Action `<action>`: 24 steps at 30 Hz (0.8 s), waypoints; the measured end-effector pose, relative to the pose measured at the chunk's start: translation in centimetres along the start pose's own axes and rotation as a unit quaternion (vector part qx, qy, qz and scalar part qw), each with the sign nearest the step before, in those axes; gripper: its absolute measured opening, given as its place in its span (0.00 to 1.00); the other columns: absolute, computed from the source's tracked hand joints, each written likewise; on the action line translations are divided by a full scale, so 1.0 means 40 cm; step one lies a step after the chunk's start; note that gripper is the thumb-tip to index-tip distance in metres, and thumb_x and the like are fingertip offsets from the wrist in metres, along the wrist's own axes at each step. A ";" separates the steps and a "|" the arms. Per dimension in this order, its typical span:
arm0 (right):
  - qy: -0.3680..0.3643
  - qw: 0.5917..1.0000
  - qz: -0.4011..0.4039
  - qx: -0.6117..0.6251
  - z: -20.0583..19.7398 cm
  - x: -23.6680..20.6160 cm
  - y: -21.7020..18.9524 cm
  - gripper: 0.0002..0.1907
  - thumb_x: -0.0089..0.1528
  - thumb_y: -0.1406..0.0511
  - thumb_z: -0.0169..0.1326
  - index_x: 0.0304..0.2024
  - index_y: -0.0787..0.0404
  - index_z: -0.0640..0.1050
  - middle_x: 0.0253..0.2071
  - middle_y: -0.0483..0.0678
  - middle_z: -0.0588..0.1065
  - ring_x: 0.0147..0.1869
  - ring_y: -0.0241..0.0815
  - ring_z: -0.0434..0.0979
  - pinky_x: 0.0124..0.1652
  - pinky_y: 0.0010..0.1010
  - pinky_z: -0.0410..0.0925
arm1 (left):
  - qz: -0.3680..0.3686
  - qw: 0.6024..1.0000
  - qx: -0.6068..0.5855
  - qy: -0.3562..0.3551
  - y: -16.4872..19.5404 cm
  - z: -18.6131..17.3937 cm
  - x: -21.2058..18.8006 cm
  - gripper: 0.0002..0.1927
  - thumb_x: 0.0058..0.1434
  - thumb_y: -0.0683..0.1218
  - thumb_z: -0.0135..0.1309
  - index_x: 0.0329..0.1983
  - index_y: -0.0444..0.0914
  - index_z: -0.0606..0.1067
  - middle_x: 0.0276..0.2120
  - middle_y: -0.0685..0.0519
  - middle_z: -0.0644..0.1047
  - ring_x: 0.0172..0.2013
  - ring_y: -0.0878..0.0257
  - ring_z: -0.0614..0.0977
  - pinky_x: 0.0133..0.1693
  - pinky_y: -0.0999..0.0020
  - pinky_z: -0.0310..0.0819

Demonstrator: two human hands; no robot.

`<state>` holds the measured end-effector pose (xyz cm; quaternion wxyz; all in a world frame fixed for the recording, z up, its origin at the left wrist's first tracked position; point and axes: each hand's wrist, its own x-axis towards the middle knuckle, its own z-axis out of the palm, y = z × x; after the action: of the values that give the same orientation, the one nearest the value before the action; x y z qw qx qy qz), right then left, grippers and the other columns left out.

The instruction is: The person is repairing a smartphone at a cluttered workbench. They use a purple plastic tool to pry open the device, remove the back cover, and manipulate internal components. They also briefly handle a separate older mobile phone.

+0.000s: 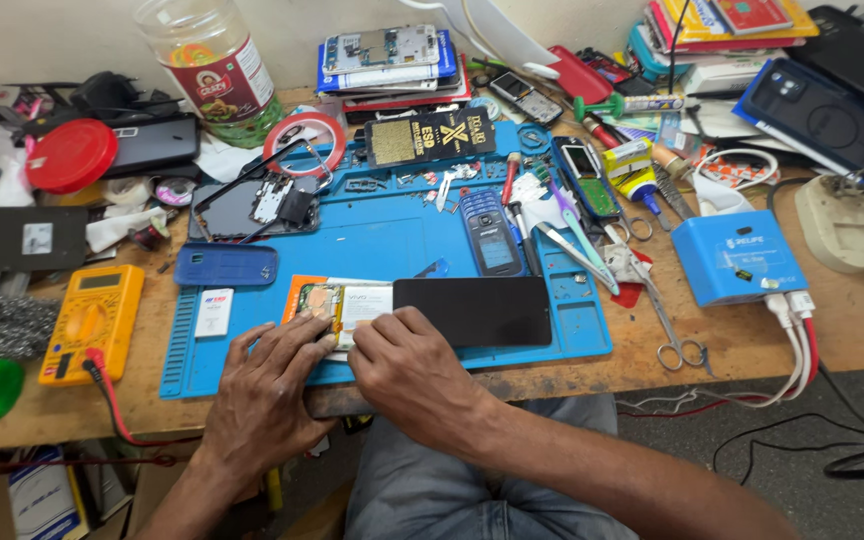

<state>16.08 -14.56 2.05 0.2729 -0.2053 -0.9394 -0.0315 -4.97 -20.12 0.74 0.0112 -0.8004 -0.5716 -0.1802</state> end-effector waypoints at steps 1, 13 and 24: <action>0.031 0.999 -0.006 0.007 -0.001 -0.019 -0.009 0.11 0.56 0.68 0.58 0.41 0.65 0.80 0.40 0.48 0.75 0.45 0.43 0.75 0.47 0.35 0.68 | 0.004 1.000 -0.001 0.004 0.001 -0.001 -0.001 0.43 0.28 0.50 0.73 0.52 0.40 0.73 0.60 0.51 0.72 0.62 0.55 0.71 0.62 0.49 0.58; -0.006 0.981 0.063 0.183 0.114 -0.535 -0.052 0.16 0.52 0.69 0.62 0.43 0.54 0.79 0.37 0.44 0.75 0.42 0.41 0.80 0.39 0.31 0.77 | 0.058 0.997 -0.005 0.049 -0.001 -0.015 -0.005 0.53 0.32 0.68 0.69 0.61 0.41 0.68 0.64 0.50 0.66 0.66 0.48 0.65 0.65 0.46 0.55; 0.436 0.889 0.138 0.018 -0.271 -0.362 0.176 0.18 0.53 0.69 0.62 0.47 0.59 0.82 0.34 0.45 0.77 0.36 0.37 0.77 0.32 0.30 0.71 | 0.093 0.922 -0.139 0.349 -0.009 -0.234 0.133 0.37 0.72 0.72 0.40 0.58 0.35 0.72 0.56 0.45 0.77 0.58 0.52 0.77 0.60 0.59 0.70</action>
<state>35.43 -15.33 3.29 0.6600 -0.2937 -0.6887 -0.0625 -6.37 -17.24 11.03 0.1150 -0.7299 -0.4233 -0.5242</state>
